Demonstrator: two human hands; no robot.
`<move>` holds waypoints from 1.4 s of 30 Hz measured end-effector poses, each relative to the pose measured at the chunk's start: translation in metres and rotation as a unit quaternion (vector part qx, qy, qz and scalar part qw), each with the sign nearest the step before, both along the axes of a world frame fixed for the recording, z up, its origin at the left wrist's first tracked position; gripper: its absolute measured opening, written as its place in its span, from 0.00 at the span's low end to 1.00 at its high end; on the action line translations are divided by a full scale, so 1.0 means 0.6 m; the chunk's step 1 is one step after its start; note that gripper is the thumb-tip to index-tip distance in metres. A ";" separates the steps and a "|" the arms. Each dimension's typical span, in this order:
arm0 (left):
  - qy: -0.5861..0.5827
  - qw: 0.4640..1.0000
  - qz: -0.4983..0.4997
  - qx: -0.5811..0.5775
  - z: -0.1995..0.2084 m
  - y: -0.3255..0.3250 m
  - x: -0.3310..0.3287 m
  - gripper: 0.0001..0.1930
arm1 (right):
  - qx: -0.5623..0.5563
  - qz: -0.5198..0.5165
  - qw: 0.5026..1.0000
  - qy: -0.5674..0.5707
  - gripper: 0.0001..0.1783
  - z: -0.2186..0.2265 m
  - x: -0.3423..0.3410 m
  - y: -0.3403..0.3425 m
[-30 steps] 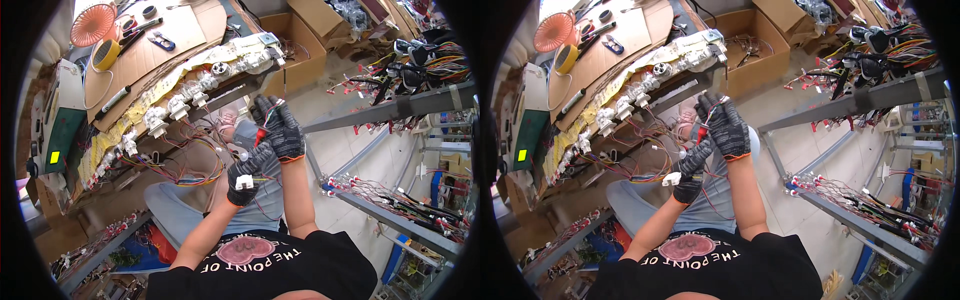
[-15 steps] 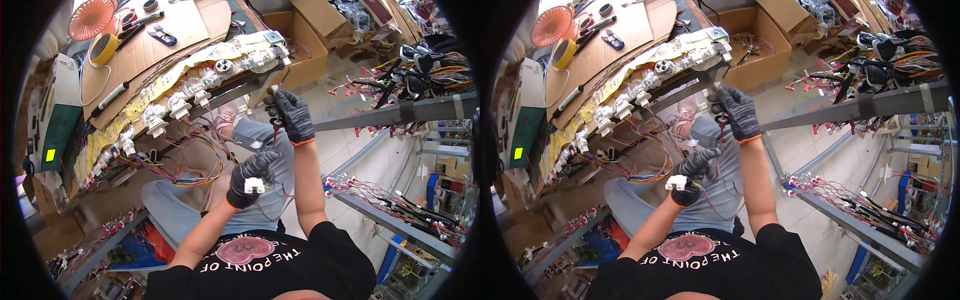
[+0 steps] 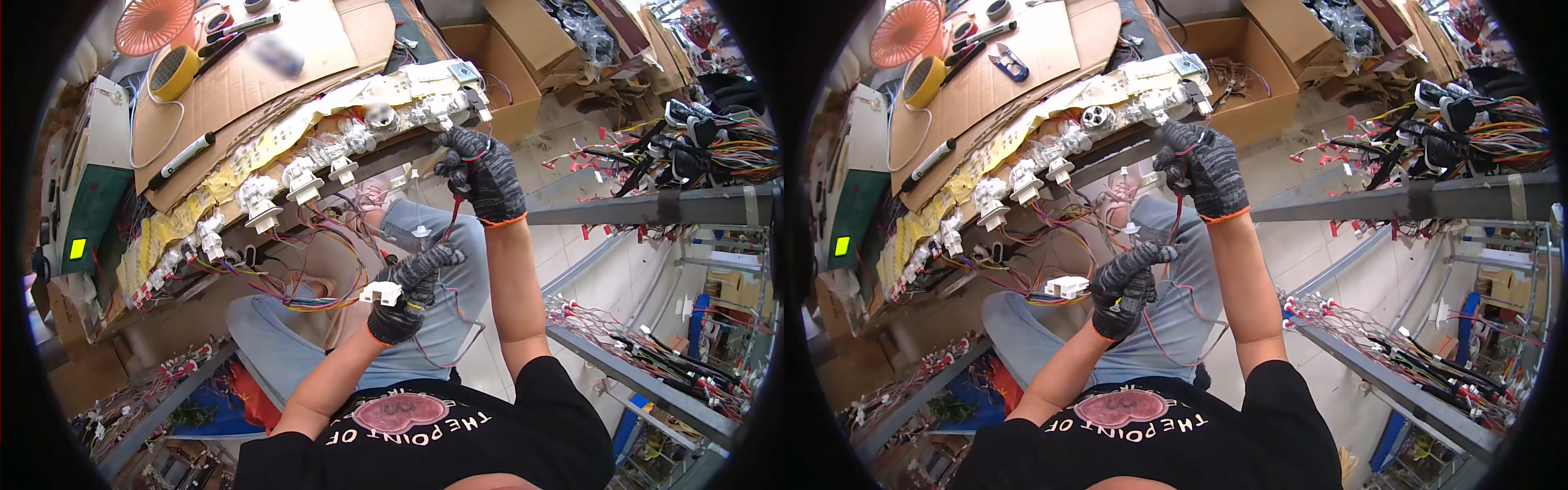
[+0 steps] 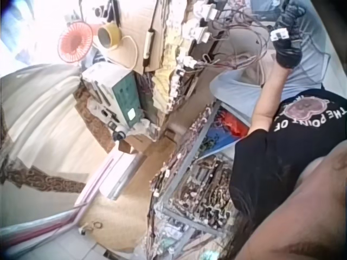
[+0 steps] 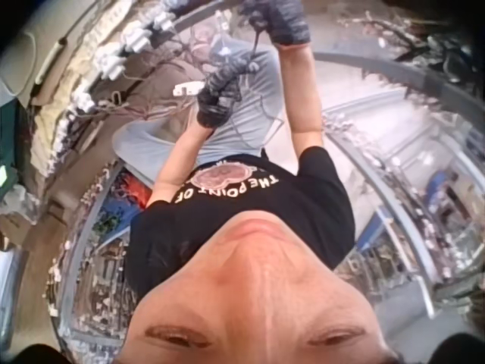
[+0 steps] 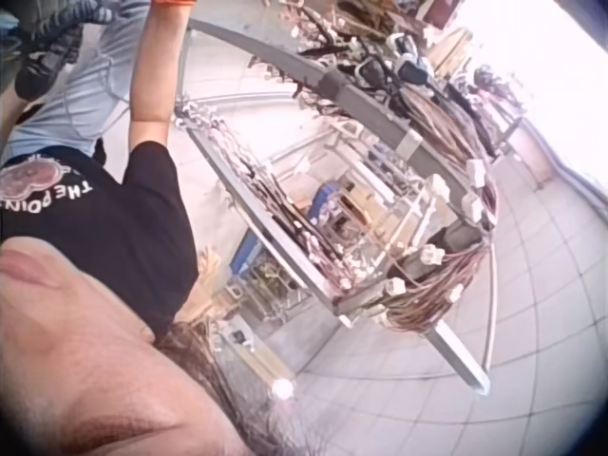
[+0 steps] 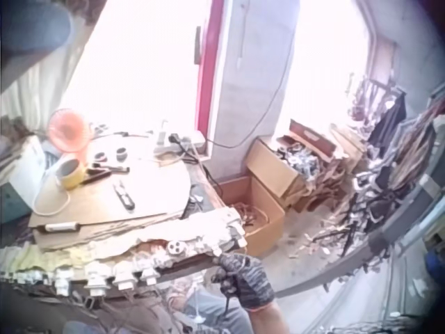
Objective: Assembling and testing wire harnesses by inserting connectors into a specialized factory jig.
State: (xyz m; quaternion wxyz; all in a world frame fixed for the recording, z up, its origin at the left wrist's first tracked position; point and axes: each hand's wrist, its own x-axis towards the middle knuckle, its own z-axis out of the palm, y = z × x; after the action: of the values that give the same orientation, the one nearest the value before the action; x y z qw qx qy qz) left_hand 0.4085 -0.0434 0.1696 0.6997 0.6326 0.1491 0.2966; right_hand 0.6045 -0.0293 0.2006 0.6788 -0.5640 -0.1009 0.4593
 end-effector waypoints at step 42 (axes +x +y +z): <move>0.065 0.930 0.309 0.188 -0.004 0.028 0.043 0.15 | -0.024 -0.025 0.998 -0.046 0.06 -0.014 -0.039 0.031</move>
State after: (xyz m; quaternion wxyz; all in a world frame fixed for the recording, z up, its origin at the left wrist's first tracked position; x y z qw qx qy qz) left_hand 0.4342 -0.0265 0.1671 0.4302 0.6932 0.3238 0.4791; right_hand 0.5814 -0.0104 0.1920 0.6709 -0.6030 -0.1073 0.4181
